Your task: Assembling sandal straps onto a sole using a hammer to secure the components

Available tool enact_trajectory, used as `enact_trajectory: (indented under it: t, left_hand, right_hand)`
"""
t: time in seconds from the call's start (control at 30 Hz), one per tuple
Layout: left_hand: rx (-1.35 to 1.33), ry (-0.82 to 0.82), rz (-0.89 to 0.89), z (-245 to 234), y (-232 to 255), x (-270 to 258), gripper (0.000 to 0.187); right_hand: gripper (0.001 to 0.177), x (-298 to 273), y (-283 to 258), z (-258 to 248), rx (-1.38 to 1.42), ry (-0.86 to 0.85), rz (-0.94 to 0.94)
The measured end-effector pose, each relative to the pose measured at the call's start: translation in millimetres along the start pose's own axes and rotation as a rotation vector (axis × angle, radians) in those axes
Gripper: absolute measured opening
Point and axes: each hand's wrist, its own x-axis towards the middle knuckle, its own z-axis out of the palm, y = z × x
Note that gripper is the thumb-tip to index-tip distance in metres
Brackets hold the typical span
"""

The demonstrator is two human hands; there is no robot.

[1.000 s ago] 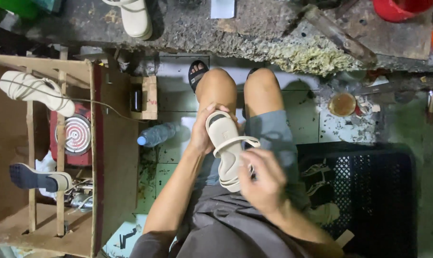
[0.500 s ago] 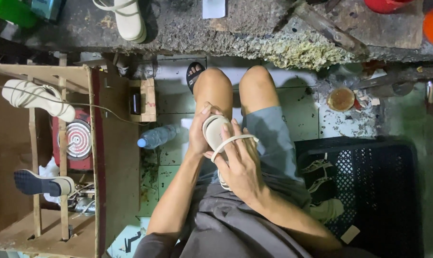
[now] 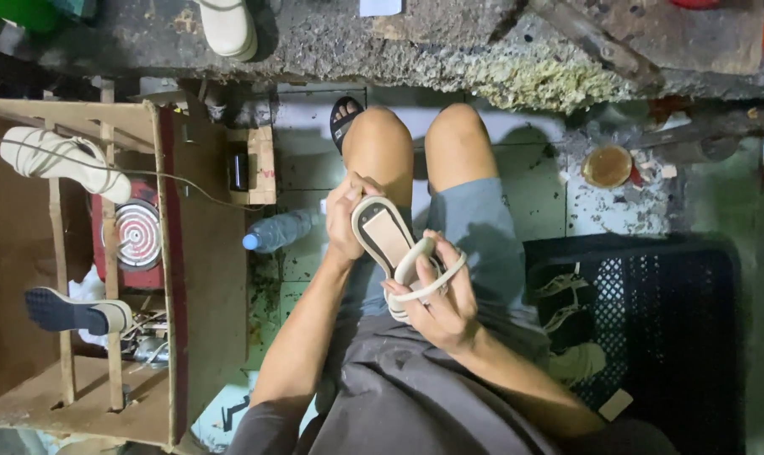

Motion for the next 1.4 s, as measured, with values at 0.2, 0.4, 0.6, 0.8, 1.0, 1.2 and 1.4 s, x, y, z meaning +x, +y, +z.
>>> enact_trajectory:
  t: [0.2,0.4,0.6,0.8,1.0,1.2,1.4]
  left_hand:
    - [0.116,-0.149,0.146,19,22,5,0.042]
    - [0.098,-0.186,0.200,13,8,5,0.042]
    - [0.087,-0.208,0.225,11,9,5,0.044]
    - [0.092,-0.211,0.244,6,3,3,0.043]
    - [0.120,-0.229,0.235,0,7,3,0.041]
    - [0.380,-0.449,0.132,-7,65,9,0.061]
    - [0.596,-0.508,-0.176,-15,96,15,0.041]
  right_hand:
    - [0.044,5,-14,14,0.126,-0.016,0.284]
    - [0.027,20,-4,17,0.030,-0.041,0.073]
    - [0.043,17,-11,16,0.141,-0.042,0.249]
    - [0.049,14,-12,17,0.182,-0.041,0.293]
    - [0.044,12,-11,20,0.148,-0.086,0.302]
    - [0.035,9,-9,20,0.139,-0.213,0.323]
    - [0.022,18,-12,34,-0.074,-0.298,0.207]
